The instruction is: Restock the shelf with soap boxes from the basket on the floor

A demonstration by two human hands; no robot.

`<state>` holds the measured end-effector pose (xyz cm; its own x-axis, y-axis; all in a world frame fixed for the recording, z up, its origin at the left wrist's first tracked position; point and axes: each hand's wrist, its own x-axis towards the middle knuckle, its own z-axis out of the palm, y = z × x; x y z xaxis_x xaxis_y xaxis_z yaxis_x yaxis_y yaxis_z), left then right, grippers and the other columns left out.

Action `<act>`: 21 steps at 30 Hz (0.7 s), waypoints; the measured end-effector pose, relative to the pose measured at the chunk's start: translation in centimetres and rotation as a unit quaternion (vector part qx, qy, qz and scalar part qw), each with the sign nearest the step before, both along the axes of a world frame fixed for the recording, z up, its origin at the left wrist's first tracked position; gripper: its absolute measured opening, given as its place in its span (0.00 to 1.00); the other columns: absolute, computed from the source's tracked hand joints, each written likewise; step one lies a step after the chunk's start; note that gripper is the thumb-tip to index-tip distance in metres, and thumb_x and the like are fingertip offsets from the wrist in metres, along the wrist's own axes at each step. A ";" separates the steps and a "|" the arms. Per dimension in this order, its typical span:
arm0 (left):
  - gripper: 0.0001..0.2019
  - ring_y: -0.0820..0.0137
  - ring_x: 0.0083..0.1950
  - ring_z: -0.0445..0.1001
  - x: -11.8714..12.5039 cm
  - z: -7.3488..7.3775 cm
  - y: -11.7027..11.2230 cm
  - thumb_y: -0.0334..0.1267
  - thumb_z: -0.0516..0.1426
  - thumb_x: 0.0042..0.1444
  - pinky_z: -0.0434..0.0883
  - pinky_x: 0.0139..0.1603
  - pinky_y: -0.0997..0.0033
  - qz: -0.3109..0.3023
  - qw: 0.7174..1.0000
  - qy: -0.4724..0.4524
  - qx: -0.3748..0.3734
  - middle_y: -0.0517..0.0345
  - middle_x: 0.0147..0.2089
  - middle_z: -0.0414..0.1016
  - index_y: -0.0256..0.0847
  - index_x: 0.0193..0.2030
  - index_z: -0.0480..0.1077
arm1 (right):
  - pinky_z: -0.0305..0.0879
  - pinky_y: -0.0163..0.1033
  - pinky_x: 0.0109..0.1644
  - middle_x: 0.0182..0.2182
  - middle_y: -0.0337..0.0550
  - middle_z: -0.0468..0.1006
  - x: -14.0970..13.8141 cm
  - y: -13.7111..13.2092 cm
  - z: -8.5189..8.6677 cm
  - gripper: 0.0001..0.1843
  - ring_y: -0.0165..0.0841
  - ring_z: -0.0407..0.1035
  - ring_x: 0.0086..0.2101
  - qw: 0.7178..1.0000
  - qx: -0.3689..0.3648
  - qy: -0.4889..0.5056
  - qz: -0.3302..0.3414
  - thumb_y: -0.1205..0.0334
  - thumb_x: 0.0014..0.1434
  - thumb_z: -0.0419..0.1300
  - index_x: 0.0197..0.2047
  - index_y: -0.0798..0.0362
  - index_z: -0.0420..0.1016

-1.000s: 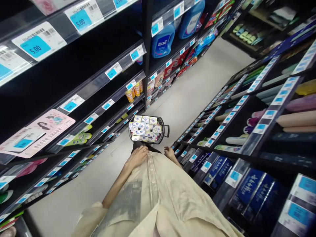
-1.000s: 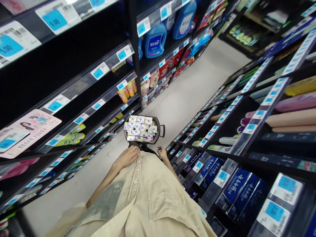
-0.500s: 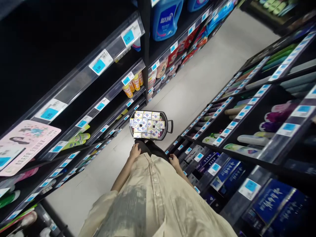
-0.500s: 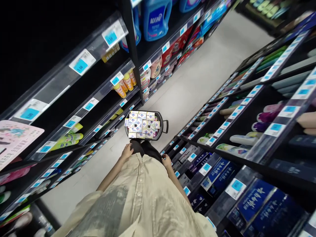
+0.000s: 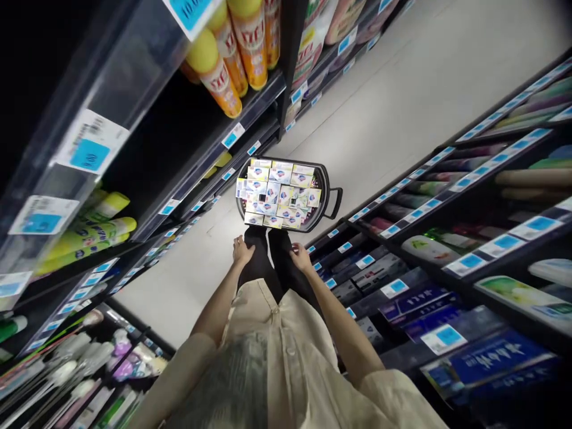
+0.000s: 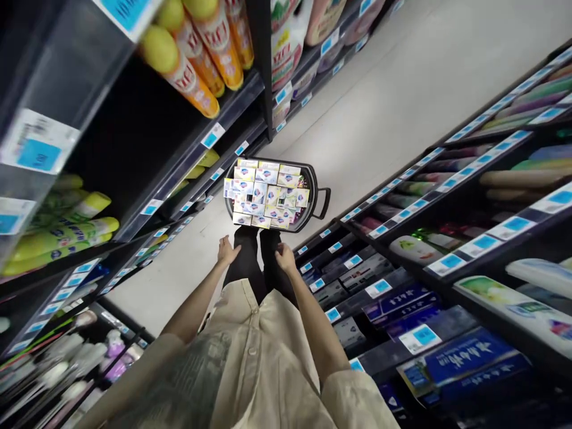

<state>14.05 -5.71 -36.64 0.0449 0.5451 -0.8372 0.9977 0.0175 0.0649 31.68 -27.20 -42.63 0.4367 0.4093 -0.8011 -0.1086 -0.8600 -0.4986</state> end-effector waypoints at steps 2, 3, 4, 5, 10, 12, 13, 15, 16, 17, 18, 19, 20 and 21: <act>0.43 0.43 0.80 0.62 1.3 -2.1 1.2 0.45 0.65 0.67 0.67 0.77 0.48 0.012 1.000 0.003 0.002 0.27 0.82 0.55 0.34 0.81 0.50 | 0.77 0.51 0.60 0.46 0.49 0.85 -0.5 1.3 -1.5 0.20 0.41 0.80 0.43 1.000 0.009 0.017 -0.011 0.64 0.56 0.64 0.53 0.51 0.79; 0.46 0.42 0.81 0.61 2.0 -3.2 1.8 0.47 0.66 0.66 0.67 0.77 0.49 0.017 1.000 0.004 0.003 0.27 0.82 0.54 0.33 0.81 0.48 | 0.77 0.51 0.61 0.46 0.48 0.85 -0.9 1.8 -2.2 0.20 0.41 0.80 0.42 0.999 0.012 0.024 -0.019 0.64 0.56 0.64 0.54 0.51 0.79; 0.49 0.42 0.81 0.60 2.8 -4.3 2.3 0.50 0.66 0.65 0.67 0.77 0.49 0.021 1.000 0.005 0.004 0.26 0.83 0.53 0.33 0.82 0.46 | 0.77 0.52 0.61 0.46 0.48 0.85 -1.2 2.1 -2.7 0.20 0.41 0.79 0.42 0.999 0.014 0.031 -0.029 0.64 0.56 0.65 0.54 0.51 0.78; 0.51 0.42 0.81 0.60 3.6 -5.3 2.8 0.52 0.67 0.64 0.67 0.77 0.49 0.023 1.000 0.006 0.004 0.26 0.83 0.52 0.32 0.82 0.45 | 0.77 0.52 0.61 0.46 0.47 0.85 -1.7 2.3 -3.2 0.20 0.41 0.79 0.42 0.998 0.014 0.037 -0.041 0.64 0.57 0.65 0.54 0.51 0.78; 0.59 0.43 0.82 0.58 7.2 -9.7 4.4 0.62 0.67 0.61 0.69 0.75 0.51 0.029 0.999 0.030 0.019 0.26 0.83 0.51 0.31 0.84 0.41 | 0.78 0.51 0.58 0.45 0.45 0.86 -5.0 0.9 -3.6 0.20 0.41 0.80 0.43 0.991 -0.007 0.077 -0.112 0.60 0.58 0.64 0.54 0.49 0.78; 0.61 0.40 0.81 0.57 8.2 -10.7 4.6 0.64 0.67 0.61 0.70 0.74 0.49 0.027 0.998 0.048 0.029 0.24 0.82 0.51 0.29 0.84 0.40 | 0.79 0.49 0.56 0.44 0.44 0.86 -6.2 -0.3 -3.2 0.19 0.40 0.81 0.42 0.985 -0.022 0.094 -0.141 0.59 0.57 0.64 0.53 0.49 0.78; 0.62 0.39 0.81 0.56 8.5 -11.0 4.6 0.65 0.67 0.60 0.70 0.74 0.48 0.025 0.998 0.055 0.035 0.23 0.82 0.52 0.28 0.84 0.40 | 0.80 0.49 0.54 0.43 0.44 0.86 -6.7 -0.9 -3.0 0.19 0.40 0.81 0.40 0.982 -0.030 0.101 -0.156 0.58 0.57 0.64 0.52 0.49 0.78; 0.63 0.37 0.81 0.55 8.8 -11.2 4.4 0.65 0.67 0.59 0.69 0.74 0.46 0.015 0.997 0.065 0.047 0.22 0.81 0.53 0.26 0.84 0.40 | 0.80 0.48 0.51 0.41 0.42 0.86 -7.4 -1.9 -2.8 0.18 0.39 0.81 0.39 0.975 -0.047 0.111 -0.189 0.57 0.55 0.64 0.50 0.48 0.77; 0.63 0.36 0.80 0.55 8.8 -11.2 4.3 0.65 0.68 0.59 0.68 0.75 0.46 0.009 0.996 0.066 0.053 0.22 0.80 0.54 0.26 0.84 0.41 | 0.80 0.47 0.49 0.40 0.42 0.86 -7.5 -2.4 -2.8 0.18 0.39 0.81 0.38 0.970 -0.054 0.115 -0.206 0.56 0.55 0.64 0.50 0.48 0.77; 0.63 0.36 0.80 0.55 8.8 -11.3 4.3 0.64 0.69 0.58 0.67 0.76 0.46 0.004 0.996 0.067 0.058 0.23 0.80 0.54 0.26 0.84 0.41 | 0.80 0.47 0.47 0.40 0.42 0.86 -7.6 -2.8 -2.8 0.18 0.39 0.81 0.38 0.965 -0.059 0.118 -0.224 0.55 0.54 0.64 0.49 0.48 0.76; 0.63 0.37 0.81 0.55 8.8 -11.3 4.2 0.63 0.69 0.58 0.66 0.77 0.46 0.001 0.996 0.067 0.061 0.23 0.81 0.54 0.27 0.84 0.41 | 0.80 0.46 0.45 0.39 0.41 0.86 -7.6 -3.1 -2.9 0.19 0.39 0.81 0.37 0.960 -0.063 0.121 -0.243 0.54 0.54 0.64 0.49 0.48 0.76; 0.63 0.37 0.81 0.55 8.7 -11.3 4.2 0.61 0.70 0.58 0.65 0.77 0.47 -0.002 0.996 0.067 0.063 0.23 0.81 0.54 0.27 0.84 0.40 | 0.80 0.45 0.43 0.39 0.42 0.86 -7.5 -3.3 -3.1 0.19 0.39 0.82 0.37 0.955 -0.065 0.125 -0.261 0.53 0.54 0.64 0.49 0.48 0.75; 0.63 0.38 0.81 0.56 8.6 -11.3 4.3 0.60 0.70 0.58 0.65 0.78 0.48 -0.003 0.996 0.067 0.062 0.23 0.81 0.54 0.27 0.84 0.39 | 0.79 0.44 0.41 0.40 0.42 0.86 -7.3 -3.5 -3.3 0.20 0.39 0.82 0.37 0.950 -0.065 0.128 -0.279 0.51 0.54 0.65 0.49 0.48 0.75; 0.63 0.39 0.81 0.56 8.5 -11.4 4.4 0.59 0.71 0.58 0.66 0.78 0.49 -0.004 0.996 0.067 0.059 0.23 0.81 0.54 0.27 0.84 0.38 | 0.79 0.43 0.40 0.41 0.42 0.86 -7.1 -3.5 -3.4 0.22 0.39 0.82 0.37 0.945 -0.063 0.130 -0.295 0.50 0.54 0.65 0.50 0.48 0.75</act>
<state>22.58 -1.32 -48.03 -0.0592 0.6398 -0.7663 0.9976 0.0100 -0.0687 24.56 -30.70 -46.05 0.3400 0.0507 -0.9391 -0.6920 -0.6627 -0.2863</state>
